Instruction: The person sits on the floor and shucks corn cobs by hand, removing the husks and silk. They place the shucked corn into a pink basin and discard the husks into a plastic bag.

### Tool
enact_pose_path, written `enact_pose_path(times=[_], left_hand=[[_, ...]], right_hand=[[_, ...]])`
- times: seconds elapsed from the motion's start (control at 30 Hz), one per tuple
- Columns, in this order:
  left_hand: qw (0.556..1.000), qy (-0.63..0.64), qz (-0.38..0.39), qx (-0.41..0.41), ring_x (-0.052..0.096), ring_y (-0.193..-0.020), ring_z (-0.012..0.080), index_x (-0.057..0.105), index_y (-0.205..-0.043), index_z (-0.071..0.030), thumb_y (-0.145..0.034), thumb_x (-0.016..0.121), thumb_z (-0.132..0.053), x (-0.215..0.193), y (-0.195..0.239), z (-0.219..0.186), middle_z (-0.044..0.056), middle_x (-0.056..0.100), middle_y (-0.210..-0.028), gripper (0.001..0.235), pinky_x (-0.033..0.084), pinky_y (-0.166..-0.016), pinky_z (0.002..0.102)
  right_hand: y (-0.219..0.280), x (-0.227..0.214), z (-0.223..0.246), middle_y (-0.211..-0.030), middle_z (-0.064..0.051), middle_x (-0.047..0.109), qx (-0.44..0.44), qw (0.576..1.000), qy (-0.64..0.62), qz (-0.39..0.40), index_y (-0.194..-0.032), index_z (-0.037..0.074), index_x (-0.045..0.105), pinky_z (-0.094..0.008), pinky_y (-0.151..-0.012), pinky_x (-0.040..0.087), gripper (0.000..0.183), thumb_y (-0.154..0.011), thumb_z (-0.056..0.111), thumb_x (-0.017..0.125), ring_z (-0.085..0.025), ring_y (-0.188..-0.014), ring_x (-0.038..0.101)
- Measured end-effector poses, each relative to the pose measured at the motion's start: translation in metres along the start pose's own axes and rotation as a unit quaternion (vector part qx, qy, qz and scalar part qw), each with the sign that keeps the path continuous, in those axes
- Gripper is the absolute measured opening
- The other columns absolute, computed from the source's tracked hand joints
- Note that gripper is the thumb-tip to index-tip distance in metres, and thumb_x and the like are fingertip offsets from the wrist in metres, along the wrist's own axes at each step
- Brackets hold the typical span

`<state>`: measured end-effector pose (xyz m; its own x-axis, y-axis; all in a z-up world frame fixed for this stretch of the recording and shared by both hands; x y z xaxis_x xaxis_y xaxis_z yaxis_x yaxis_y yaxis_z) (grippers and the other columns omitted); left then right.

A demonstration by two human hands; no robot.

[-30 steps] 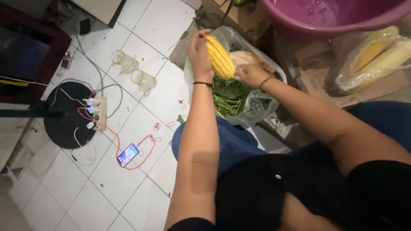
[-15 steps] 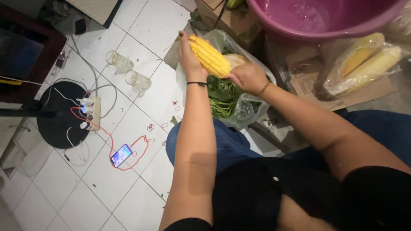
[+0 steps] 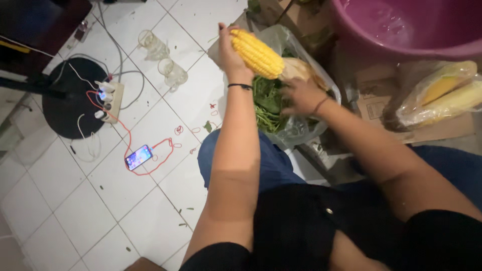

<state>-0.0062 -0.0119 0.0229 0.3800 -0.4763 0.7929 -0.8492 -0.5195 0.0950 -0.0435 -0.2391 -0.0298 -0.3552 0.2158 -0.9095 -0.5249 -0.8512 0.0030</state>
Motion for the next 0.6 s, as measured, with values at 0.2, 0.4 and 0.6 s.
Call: enact_pose_path(times=[0.2,0.4,0.6], left_hand=[[0.998,-0.063,-0.018,0.010,0.069,-0.075,0.0279,0.057,-0.097,-0.004,-0.101,0.058,-0.047,0.006,0.010,0.027,0.013,0.064,-0.088,0.043,0.059,-0.068,0.042],[0.947,-0.224,0.223,0.054,0.065,-0.100,0.0205,0.065,-0.110,-0.001,-0.102,0.070,-0.023,0.030,0.032,0.020,0.010,0.068,-0.108,0.024,0.055,-0.091,0.034],[0.818,-0.396,0.414,0.045,0.066,-0.101,0.0149,0.071,-0.110,-0.003,-0.097,0.074,-0.019,0.063,0.029,-0.028,0.005,0.071,-0.110,0.021,0.055,-0.090,0.028]], right_hand=[[-0.019,-0.007,-0.014,-0.150,-0.010,0.047,-0.013,0.807,-0.566,-0.172,-0.165,0.007,0.024,-0.039,-0.107,0.050,0.094,-0.096,0.046,0.074,-0.024,-0.136,0.051],[-0.019,-0.018,-0.012,-0.117,-0.009,0.064,0.101,0.675,-0.698,-0.216,-0.145,0.003,0.045,-0.031,-0.061,0.060,0.077,-0.090,0.049,0.074,-0.019,-0.088,0.068],[0.002,-0.088,-0.056,-0.116,-0.010,0.067,0.034,0.728,-0.678,-0.098,-0.142,-0.002,0.053,-0.028,-0.075,0.060,0.063,-0.096,0.035,0.073,-0.016,-0.094,0.069]])
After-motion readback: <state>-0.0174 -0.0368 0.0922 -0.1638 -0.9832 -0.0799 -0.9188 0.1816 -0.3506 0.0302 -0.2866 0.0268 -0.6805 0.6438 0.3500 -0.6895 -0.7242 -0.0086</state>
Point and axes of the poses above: each hand's wrist, its own y-axis away from the middle knuckle, its own x-axis out of the palm, z = x × y, the point moved 1 cm from there along -y, towards the middle knuckle
